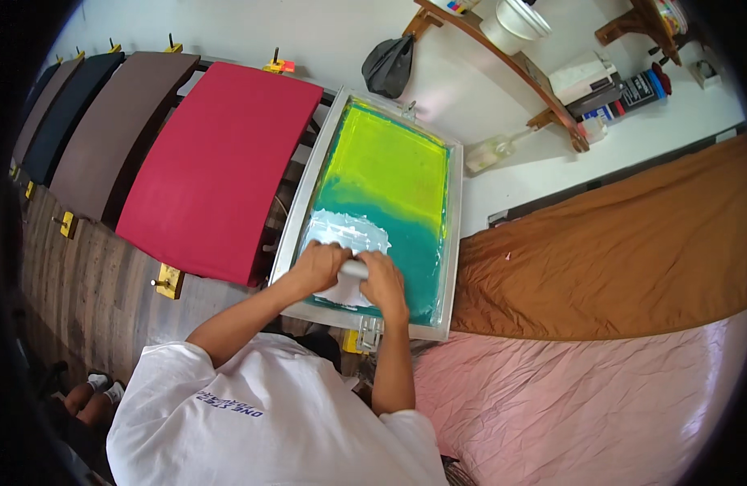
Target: Applying white ink to a mesh screen using a squeegee to print designs onto t-shirts.
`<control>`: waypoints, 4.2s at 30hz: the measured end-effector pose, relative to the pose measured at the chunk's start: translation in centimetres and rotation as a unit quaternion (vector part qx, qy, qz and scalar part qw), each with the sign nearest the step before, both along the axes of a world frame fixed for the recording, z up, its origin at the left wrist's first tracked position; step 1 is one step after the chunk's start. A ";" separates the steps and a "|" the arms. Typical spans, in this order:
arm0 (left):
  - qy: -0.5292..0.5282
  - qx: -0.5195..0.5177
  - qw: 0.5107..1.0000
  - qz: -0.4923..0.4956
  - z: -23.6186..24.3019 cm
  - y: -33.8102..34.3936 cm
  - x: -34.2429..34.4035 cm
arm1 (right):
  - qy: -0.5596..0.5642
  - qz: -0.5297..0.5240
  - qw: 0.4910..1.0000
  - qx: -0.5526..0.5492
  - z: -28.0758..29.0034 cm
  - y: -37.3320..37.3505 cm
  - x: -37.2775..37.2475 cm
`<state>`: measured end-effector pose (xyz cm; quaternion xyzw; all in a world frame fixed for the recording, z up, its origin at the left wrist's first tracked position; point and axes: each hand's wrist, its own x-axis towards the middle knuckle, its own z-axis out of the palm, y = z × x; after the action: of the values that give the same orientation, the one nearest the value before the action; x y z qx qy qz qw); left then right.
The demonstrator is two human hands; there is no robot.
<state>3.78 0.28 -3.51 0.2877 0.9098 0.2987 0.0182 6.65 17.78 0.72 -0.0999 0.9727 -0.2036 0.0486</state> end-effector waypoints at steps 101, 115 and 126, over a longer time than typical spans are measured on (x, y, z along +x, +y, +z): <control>-0.039 -0.018 0.998 0.037 -0.1 0.5 0.4 | -0.046 -0.013 0.998 0.028 -1.8 0.1 -0.6; -0.079 -0.090 0.992 -0.036 2.2 -1.2 3.0 | -0.089 0.027 0.995 -0.030 0.0 -0.3 2.7; -0.033 0.048 0.998 0.021 -0.3 -0.6 3.5 | 0.003 0.021 0.998 -0.057 -1.8 -0.2 2.5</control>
<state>7.27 -0.30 -3.79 0.2596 0.8992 0.3512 0.0282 9.17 17.54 -1.04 -0.1234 0.9574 -0.2572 0.0446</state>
